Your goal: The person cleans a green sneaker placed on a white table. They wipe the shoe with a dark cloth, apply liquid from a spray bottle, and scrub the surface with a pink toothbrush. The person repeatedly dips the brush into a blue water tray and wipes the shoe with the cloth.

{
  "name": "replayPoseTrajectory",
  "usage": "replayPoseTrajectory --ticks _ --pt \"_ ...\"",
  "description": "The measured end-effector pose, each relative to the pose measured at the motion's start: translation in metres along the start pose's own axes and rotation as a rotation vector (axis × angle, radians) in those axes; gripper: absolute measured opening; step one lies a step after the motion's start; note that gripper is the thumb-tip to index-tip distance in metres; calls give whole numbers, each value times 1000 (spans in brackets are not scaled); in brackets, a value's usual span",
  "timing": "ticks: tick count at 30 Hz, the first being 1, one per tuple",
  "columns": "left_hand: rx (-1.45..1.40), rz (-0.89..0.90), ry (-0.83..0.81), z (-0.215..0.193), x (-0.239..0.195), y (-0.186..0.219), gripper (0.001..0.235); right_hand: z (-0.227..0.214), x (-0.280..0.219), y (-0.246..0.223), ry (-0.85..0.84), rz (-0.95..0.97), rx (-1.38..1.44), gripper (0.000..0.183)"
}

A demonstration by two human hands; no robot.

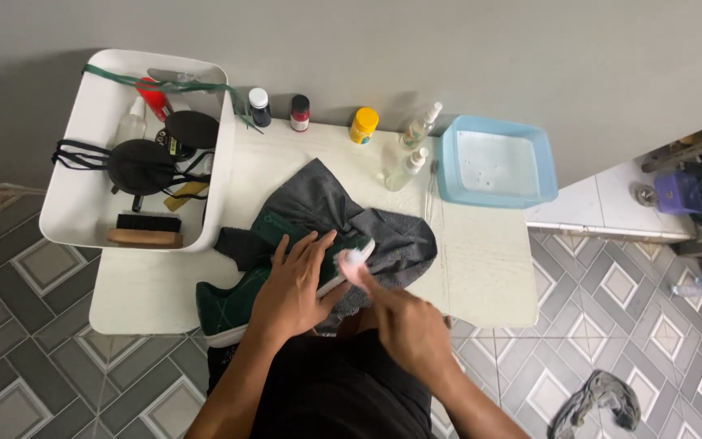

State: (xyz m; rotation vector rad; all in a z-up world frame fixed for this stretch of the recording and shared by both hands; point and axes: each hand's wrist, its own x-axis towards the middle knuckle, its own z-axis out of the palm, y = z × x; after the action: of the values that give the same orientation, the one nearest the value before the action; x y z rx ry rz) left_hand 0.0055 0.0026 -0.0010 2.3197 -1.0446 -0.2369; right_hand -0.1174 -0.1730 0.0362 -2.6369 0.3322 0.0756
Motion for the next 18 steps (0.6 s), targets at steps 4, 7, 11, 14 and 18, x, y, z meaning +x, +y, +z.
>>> replayPoseTrajectory --ticks 4,7,11,14,18 --pt "-4 -3 5 -1 3 0 80 -12 18 8 116 90 150 27" --pt "25 -5 11 7 1 -3 82 -4 18 22 76 121 48 35" --pt "41 36 64 6 1 -4 81 -5 10 14 83 22 68 33" --pt "0 -18 -17 -1 6 -2 82 -9 22 25 95 80 133 29" --pt "-17 -11 -21 -5 5 -3 84 -33 3 -32 -15 29 73 20"
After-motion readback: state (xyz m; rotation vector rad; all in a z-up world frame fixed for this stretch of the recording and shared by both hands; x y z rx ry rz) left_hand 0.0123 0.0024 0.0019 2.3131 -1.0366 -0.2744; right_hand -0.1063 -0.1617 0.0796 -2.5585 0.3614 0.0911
